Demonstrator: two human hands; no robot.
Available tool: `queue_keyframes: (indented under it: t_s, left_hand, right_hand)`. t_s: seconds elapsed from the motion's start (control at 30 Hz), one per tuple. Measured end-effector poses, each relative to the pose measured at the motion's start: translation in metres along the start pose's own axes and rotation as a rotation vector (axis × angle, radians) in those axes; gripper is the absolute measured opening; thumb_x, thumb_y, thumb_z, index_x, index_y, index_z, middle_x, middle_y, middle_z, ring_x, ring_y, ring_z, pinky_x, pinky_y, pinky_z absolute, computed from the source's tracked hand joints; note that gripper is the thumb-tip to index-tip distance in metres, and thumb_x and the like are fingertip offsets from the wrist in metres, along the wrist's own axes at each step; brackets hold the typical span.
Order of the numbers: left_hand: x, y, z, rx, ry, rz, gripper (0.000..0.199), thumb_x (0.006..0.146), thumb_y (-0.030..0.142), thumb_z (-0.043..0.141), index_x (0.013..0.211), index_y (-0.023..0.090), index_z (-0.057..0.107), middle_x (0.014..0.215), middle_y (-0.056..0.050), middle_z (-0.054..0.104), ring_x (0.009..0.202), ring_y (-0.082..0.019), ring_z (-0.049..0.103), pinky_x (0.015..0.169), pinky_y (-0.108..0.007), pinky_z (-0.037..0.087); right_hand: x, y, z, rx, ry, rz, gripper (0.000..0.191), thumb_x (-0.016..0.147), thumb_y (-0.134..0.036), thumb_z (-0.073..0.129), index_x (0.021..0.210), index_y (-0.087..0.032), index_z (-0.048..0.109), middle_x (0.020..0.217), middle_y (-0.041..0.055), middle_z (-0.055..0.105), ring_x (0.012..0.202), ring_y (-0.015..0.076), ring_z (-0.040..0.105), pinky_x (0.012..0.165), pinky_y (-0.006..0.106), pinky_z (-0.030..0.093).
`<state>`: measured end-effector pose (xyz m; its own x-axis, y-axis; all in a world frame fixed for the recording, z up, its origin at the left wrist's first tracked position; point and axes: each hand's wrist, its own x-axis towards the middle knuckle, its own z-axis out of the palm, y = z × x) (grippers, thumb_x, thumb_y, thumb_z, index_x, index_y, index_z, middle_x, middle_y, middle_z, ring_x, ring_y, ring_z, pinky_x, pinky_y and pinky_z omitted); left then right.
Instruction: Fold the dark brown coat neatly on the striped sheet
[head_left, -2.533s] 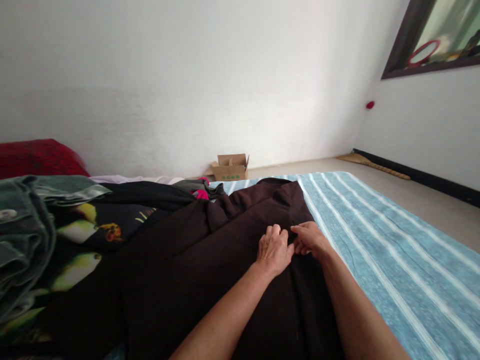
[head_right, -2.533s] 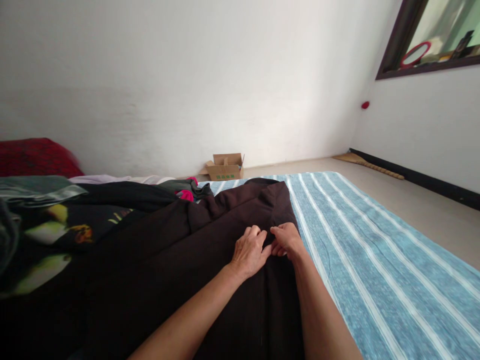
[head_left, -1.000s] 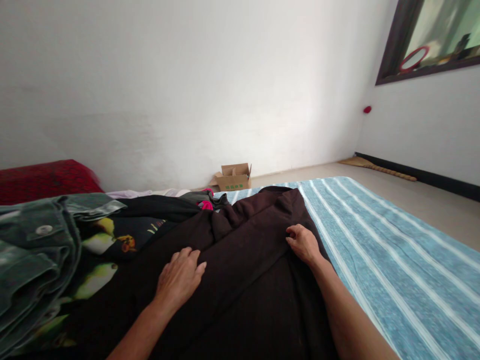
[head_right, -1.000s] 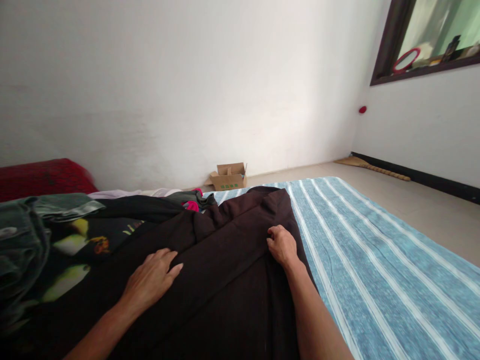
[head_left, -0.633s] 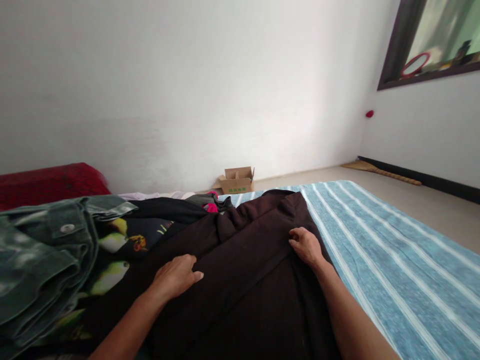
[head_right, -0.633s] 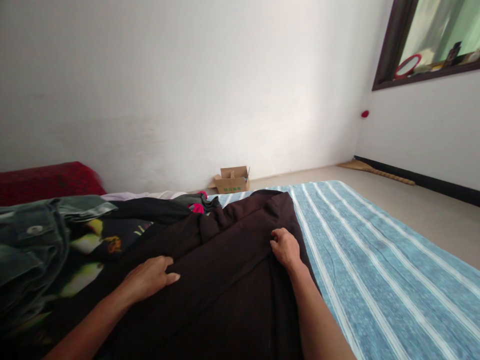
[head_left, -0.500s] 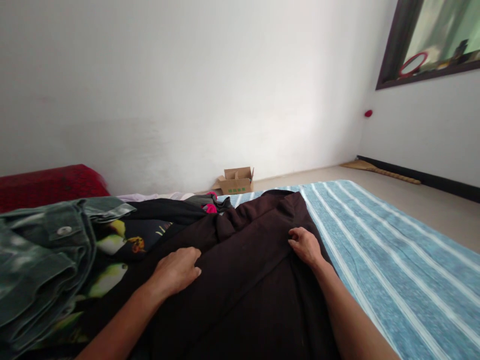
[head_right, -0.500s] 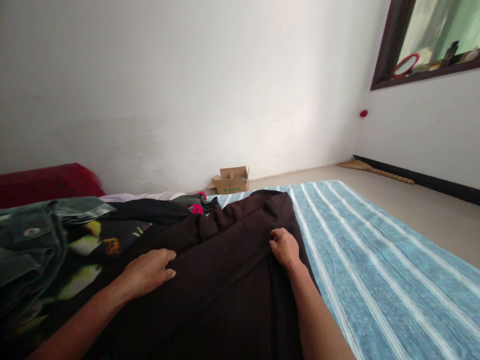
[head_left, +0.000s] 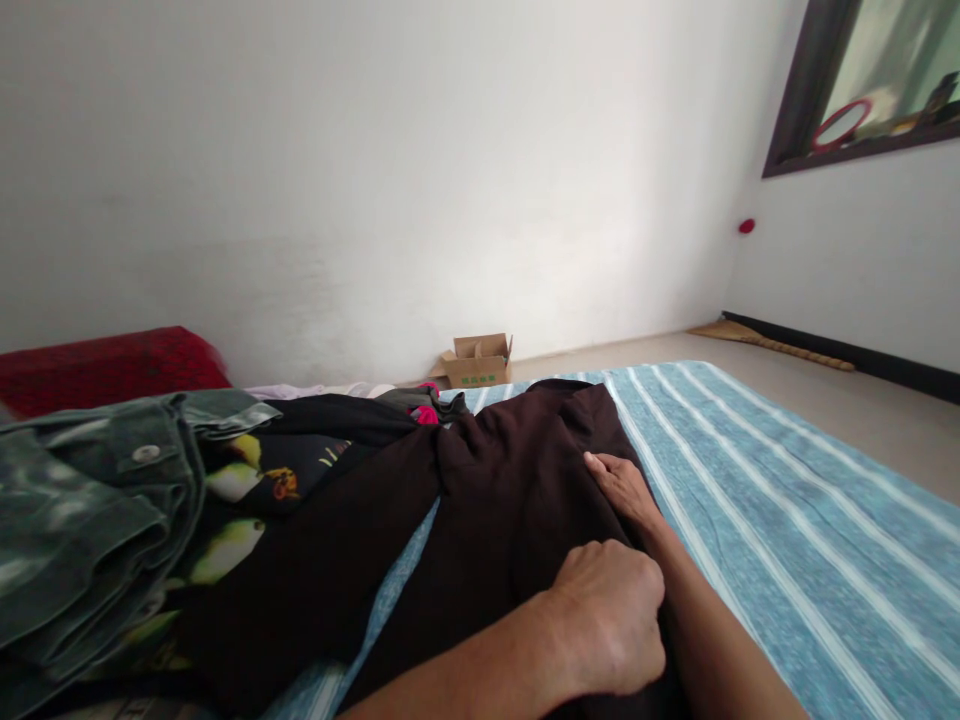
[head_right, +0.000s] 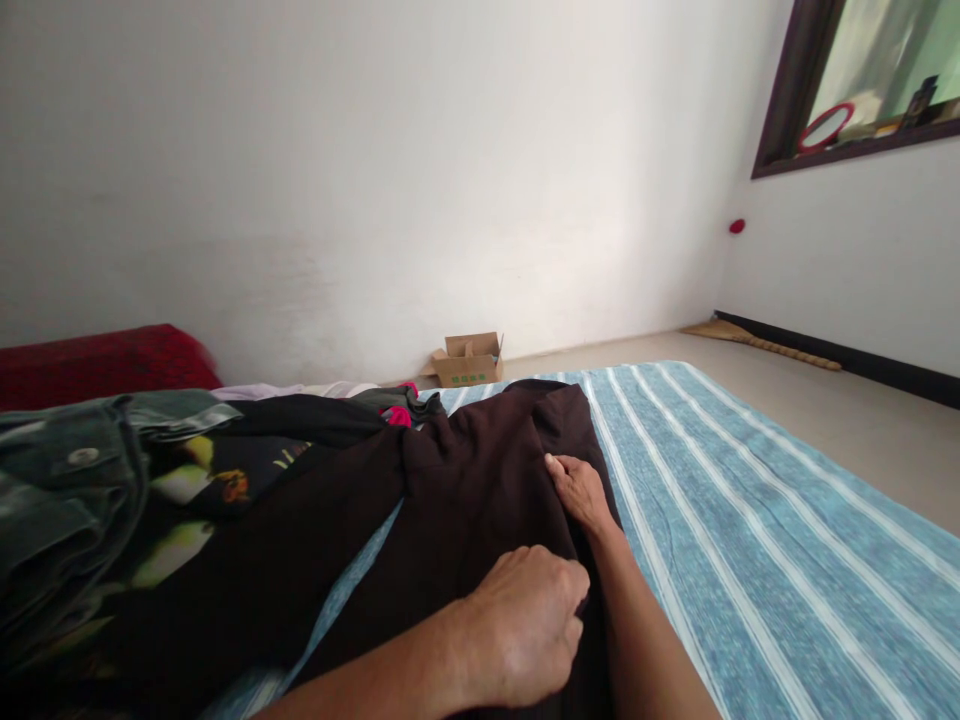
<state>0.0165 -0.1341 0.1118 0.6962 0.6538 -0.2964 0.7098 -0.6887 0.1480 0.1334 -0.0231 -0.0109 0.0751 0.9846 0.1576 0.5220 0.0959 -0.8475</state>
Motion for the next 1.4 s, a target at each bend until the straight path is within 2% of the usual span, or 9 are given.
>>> queue_keyframes:
  t_s: [0.13, 0.23, 0.33, 0.57, 0.73, 0.83, 1.0, 1.1, 1.4]
  left_hand:
    - [0.013, 0.002, 0.011, -0.116, 0.056, -0.060, 0.018, 0.066, 0.016, 0.052, 0.073, 0.016, 0.068, 0.075, -0.013, 0.070, 0.069, -0.027, 0.067, 0.051, -0.030, 0.047]
    - [0.016, 0.003, 0.018, -0.209, 0.031, -0.073, 0.018, 0.065, 0.018, 0.051, 0.071, 0.015, 0.068, 0.072, -0.013, 0.069, 0.066, -0.026, 0.065, 0.046, -0.028, 0.041]
    - [0.019, 0.001, 0.030, -0.406, 0.013, -0.027, 0.026, 0.065, 0.018, 0.050, 0.083, 0.013, 0.069, 0.069, -0.009, 0.068, 0.058, -0.020, 0.061, 0.043, -0.024, 0.037]
    - [0.019, -0.009, 0.055, -0.822, 0.074, 0.017, 0.036, 0.068, 0.016, 0.054, 0.102, 0.010, 0.064, 0.058, 0.001, 0.060, 0.051, -0.011, 0.051, 0.050, -0.019, 0.037]
    - [0.011, -0.005, 0.063, -1.006, -0.055, 0.027, 0.038, 0.074, 0.030, 0.055, 0.106, 0.009, 0.060, 0.059, 0.000, 0.060, 0.051, -0.013, 0.057, 0.048, -0.019, 0.038]
    - [0.005, -0.006, 0.069, -0.961, -0.029, 0.017, 0.031, 0.076, 0.029, 0.053, 0.101, 0.011, 0.061, 0.061, 0.001, 0.061, 0.053, -0.013, 0.059, 0.051, -0.020, 0.041]
    - [-0.009, -0.027, 0.082, -0.649, 0.337, -0.078, 0.013, 0.077, 0.021, 0.053, 0.085, 0.016, 0.062, 0.072, -0.001, 0.062, 0.066, -0.013, 0.058, 0.064, -0.022, 0.045]
    - [-0.019, -0.041, 0.086, -0.403, 0.444, -0.090, 0.011, 0.079, 0.018, 0.051, 0.086, 0.017, 0.060, 0.084, -0.004, 0.061, 0.078, -0.015, 0.057, 0.072, -0.026, 0.045]
    - [-0.030, -0.039, 0.093, -0.037, 0.313, -0.013, 0.010, 0.084, 0.020, 0.047, 0.085, 0.017, 0.056, 0.096, -0.007, 0.056, 0.092, -0.021, 0.051, 0.082, -0.034, 0.047]
  right_hand:
    - [0.002, 0.004, -0.006, 0.203, -0.077, 0.074, 0.048, 0.081, -0.056, 0.043, 0.078, -0.014, 0.067, 0.070, 0.0046, 0.064, 0.071, 0.0189, 0.059, 0.062, 0.027, 0.042]
    - [0.004, 0.008, -0.005, 0.269, -0.072, 0.116, 0.031, 0.068, -0.039, 0.062, 0.087, -0.015, 0.067, 0.085, 0.0057, 0.068, 0.080, 0.0197, 0.060, 0.072, 0.028, 0.044]
    - [0.006, 0.013, -0.003, 0.285, -0.045, 0.161, 0.023, 0.061, -0.024, 0.060, 0.081, -0.015, 0.067, 0.076, 0.0037, 0.066, 0.069, 0.0172, 0.059, 0.064, 0.027, 0.043]
    - [0.005, 0.014, -0.005, 0.349, -0.024, 0.204, 0.015, 0.059, -0.025, 0.056, 0.071, -0.016, 0.059, 0.056, -0.0039, 0.053, 0.049, 0.0095, 0.042, 0.049, 0.023, 0.032]
    - [0.005, 0.016, -0.007, 0.384, -0.005, 0.219, 0.016, 0.057, -0.026, 0.058, 0.070, -0.016, 0.059, 0.057, -0.0038, 0.053, 0.050, 0.0092, 0.041, 0.050, 0.023, 0.032]
    - [0.005, 0.016, -0.007, 0.395, 0.005, 0.227, 0.017, 0.056, -0.026, 0.059, 0.069, -0.016, 0.059, 0.056, -0.0038, 0.053, 0.050, 0.0095, 0.041, 0.050, 0.023, 0.032]
    - [0.004, 0.017, -0.008, 0.405, 0.011, 0.227, 0.018, 0.055, -0.027, 0.060, 0.070, -0.017, 0.059, 0.056, -0.0041, 0.053, 0.049, 0.0088, 0.040, 0.049, 0.023, 0.031]
    - [0.003, 0.019, -0.009, 0.408, 0.008, 0.224, 0.018, 0.055, -0.027, 0.061, 0.069, -0.017, 0.059, 0.055, -0.0044, 0.052, 0.048, 0.0086, 0.039, 0.048, 0.023, 0.029]
    - [0.010, 0.020, -0.013, 0.410, -0.020, 0.251, 0.014, 0.053, -0.019, 0.062, 0.066, -0.017, 0.058, 0.056, -0.0049, 0.053, 0.048, 0.0070, 0.040, 0.048, 0.021, 0.033]
